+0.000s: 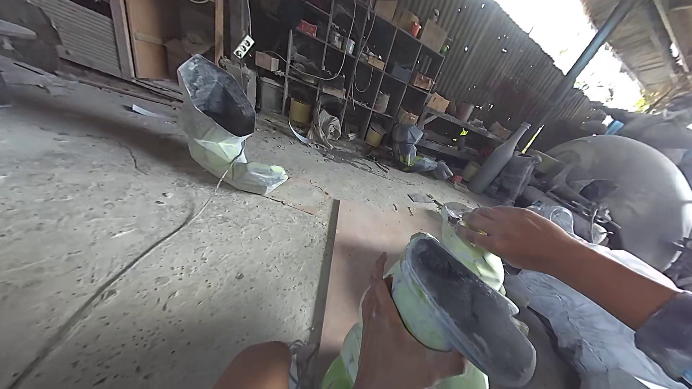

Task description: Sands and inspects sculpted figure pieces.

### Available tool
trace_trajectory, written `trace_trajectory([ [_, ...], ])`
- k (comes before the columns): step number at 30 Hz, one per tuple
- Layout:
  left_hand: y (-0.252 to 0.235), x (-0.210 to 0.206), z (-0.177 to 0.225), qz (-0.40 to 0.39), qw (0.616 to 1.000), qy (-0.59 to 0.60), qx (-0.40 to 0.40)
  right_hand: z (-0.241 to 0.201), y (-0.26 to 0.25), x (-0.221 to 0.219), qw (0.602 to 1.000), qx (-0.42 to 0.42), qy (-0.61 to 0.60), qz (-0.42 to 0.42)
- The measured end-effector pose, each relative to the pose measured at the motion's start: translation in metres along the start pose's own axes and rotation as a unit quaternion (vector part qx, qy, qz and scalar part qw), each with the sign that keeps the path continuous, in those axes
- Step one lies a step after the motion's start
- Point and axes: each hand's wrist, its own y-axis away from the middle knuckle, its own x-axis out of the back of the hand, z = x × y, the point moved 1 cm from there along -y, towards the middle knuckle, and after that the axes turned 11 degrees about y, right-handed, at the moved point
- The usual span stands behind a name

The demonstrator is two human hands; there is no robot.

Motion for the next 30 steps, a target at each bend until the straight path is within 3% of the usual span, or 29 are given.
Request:
trace_trajectory([
  [23, -0.007, 0.007, -0.001, 0.006, 1.0, -0.008, 0.007, -0.019, 0.062, 0.009, 0.999, -0.051, 0.004, -0.006],
  [26, -0.01, 0.009, -0.001, 0.005, 1.0, -0.001, 0.019, -0.014, 0.074, 0.011, 0.995, -0.087, -0.036, 0.027],
  [30, -0.018, 0.013, -0.001, -0.003, 0.999, 0.007, 0.046, -0.017, 0.081, 0.021, 0.96, -0.228, -0.127, 0.098],
])
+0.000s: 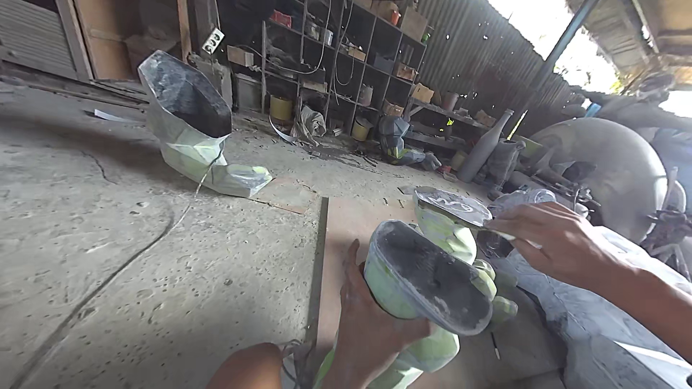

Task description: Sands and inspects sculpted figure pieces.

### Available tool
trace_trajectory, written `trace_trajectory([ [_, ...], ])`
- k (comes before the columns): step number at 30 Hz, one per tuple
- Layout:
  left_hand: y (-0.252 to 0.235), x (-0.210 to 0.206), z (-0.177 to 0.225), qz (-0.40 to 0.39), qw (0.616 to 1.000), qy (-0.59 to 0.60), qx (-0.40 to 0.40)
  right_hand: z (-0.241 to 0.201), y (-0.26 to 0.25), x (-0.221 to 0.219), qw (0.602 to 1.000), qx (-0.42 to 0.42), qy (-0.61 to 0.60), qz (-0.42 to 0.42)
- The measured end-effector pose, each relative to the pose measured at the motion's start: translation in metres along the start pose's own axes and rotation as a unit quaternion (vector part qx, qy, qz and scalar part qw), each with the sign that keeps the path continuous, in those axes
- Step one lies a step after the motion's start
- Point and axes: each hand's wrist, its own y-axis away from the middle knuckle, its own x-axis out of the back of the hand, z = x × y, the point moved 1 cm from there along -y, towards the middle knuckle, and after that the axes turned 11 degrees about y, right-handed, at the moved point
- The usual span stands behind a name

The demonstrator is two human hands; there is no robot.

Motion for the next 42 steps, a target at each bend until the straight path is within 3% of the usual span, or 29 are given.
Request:
trace_trajectory([
  [4, -0.014, -0.002, 0.0, -0.012, 1.0, 0.016, 0.006, -0.017, 0.0, 0.014, 0.98, -0.131, -0.147, 0.039],
  [8, -0.032, -0.006, -0.001, -0.036, 0.998, 0.038, 0.021, -0.041, -0.005, 0.026, 0.925, -0.231, -0.295, 0.059],
  [17, -0.075, -0.003, -0.012, -0.072, 0.995, 0.035, 0.052, -0.072, 0.01, 0.032, 0.878, -0.264, -0.377, 0.13],
  [24, -0.107, 0.012, -0.025, -0.099, 0.991, 0.068, 0.059, -0.105, 0.045, -0.014, 0.816, -0.346, -0.413, 0.208],
  [27, -0.119, 0.023, -0.037, -0.116, 0.988, 0.091, 0.056, -0.12, 0.048, -0.035, 0.783, -0.355, -0.457, 0.228],
  [32, -0.122, 0.034, -0.048, -0.122, 0.984, 0.113, 0.056, -0.129, 0.042, -0.05, 0.761, -0.351, -0.493, 0.233],
  [36, -0.109, 0.022, -0.041, -0.109, 0.986, 0.113, 0.059, -0.124, 0.035, -0.049, 0.768, -0.329, -0.493, 0.243],
  [42, -0.089, -0.023, -0.022, -0.072, 0.99, 0.096, 0.069, -0.086, 0.024, -0.015, 0.839, -0.282, -0.408, 0.224],
])
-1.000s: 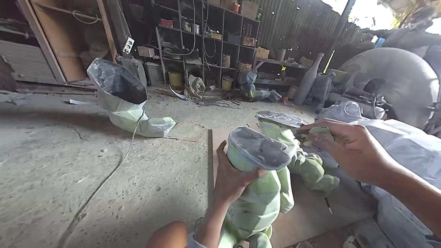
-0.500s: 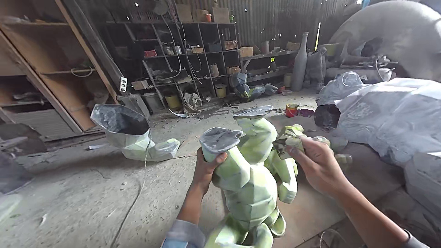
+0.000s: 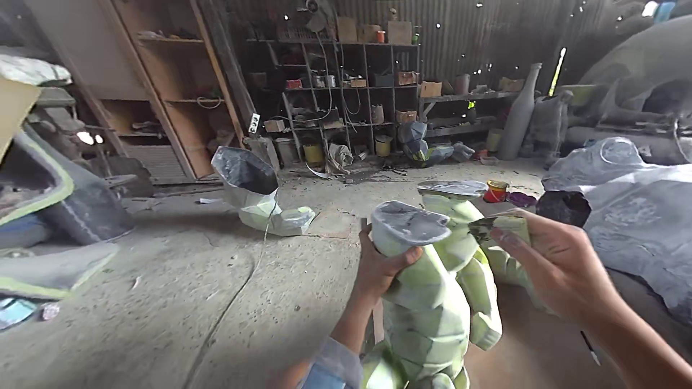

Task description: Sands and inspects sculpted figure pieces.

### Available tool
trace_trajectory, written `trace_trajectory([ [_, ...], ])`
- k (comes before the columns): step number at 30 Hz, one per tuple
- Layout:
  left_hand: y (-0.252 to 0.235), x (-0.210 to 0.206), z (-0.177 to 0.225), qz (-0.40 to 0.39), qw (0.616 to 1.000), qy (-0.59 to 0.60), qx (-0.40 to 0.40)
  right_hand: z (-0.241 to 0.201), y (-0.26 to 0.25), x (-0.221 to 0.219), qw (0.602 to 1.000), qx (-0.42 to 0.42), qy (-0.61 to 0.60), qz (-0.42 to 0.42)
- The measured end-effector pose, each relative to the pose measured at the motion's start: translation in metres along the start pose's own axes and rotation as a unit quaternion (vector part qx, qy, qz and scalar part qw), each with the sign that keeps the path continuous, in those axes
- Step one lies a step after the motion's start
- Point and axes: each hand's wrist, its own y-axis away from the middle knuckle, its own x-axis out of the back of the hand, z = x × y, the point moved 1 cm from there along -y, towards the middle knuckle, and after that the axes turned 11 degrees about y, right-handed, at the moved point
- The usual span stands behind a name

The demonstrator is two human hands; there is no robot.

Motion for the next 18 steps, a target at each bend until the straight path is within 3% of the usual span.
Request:
trace_trajectory([
  [7, 0.008, -0.05, 0.005, 0.047, 0.988, -0.145, 0.003, -0.024, -0.049, 0.01, 0.978, 0.064, 0.158, -0.118],
  [12, 0.012, -0.073, 0.005, 0.058, 0.977, -0.204, 0.015, -0.019, -0.069, 0.002, 0.922, 0.177, 0.277, -0.206],
  [18, 0.02, -0.087, 0.006, 0.07, 0.966, -0.25, -0.011, -0.019, -0.096, 0.001, 0.872, 0.228, 0.35, -0.256],
])
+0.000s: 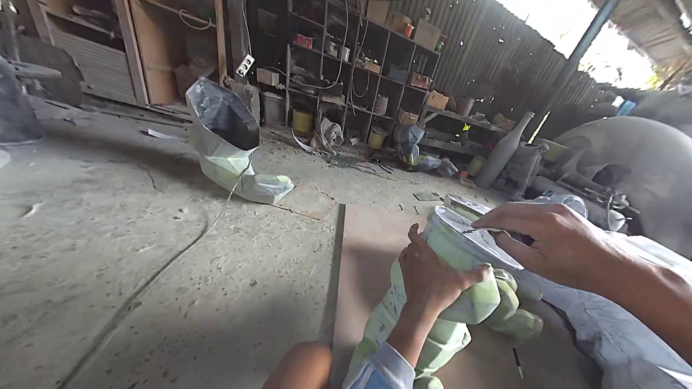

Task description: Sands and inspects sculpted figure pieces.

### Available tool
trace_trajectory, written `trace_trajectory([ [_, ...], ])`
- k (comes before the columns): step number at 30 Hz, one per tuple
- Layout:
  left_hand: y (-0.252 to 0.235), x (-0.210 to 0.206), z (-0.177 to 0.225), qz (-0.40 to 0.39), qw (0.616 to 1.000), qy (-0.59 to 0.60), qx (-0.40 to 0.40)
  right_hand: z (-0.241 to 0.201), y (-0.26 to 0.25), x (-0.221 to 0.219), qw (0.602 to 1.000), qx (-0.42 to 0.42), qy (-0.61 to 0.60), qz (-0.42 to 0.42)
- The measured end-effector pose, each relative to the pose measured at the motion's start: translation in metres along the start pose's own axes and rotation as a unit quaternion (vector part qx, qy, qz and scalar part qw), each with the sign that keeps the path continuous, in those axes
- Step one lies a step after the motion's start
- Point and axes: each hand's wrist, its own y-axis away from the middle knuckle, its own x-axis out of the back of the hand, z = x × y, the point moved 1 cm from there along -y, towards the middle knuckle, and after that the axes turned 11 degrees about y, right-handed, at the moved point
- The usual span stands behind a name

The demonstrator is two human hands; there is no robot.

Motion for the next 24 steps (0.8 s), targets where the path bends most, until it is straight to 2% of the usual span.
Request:
trace_trajectory([
  [8, 0.027, -0.026, 0.016, 0.0, 0.998, -0.059, -0.026, 0.006, -0.022, -0.011, 0.994, 0.057, 0.076, -0.056],
  [12, 0.033, -0.036, 0.019, -0.014, 0.997, -0.073, -0.031, 0.006, -0.014, -0.013, 0.989, 0.076, 0.12, -0.049],
  [20, 0.037, -0.045, 0.024, -0.032, 0.996, -0.084, -0.02, 0.004, 0.005, -0.014, 0.957, 0.114, 0.229, -0.139],
  [24, 0.037, -0.042, 0.026, -0.049, 0.995, -0.082, -0.01, 0.012, 0.014, -0.007, 0.959, 0.138, 0.215, -0.125],
])
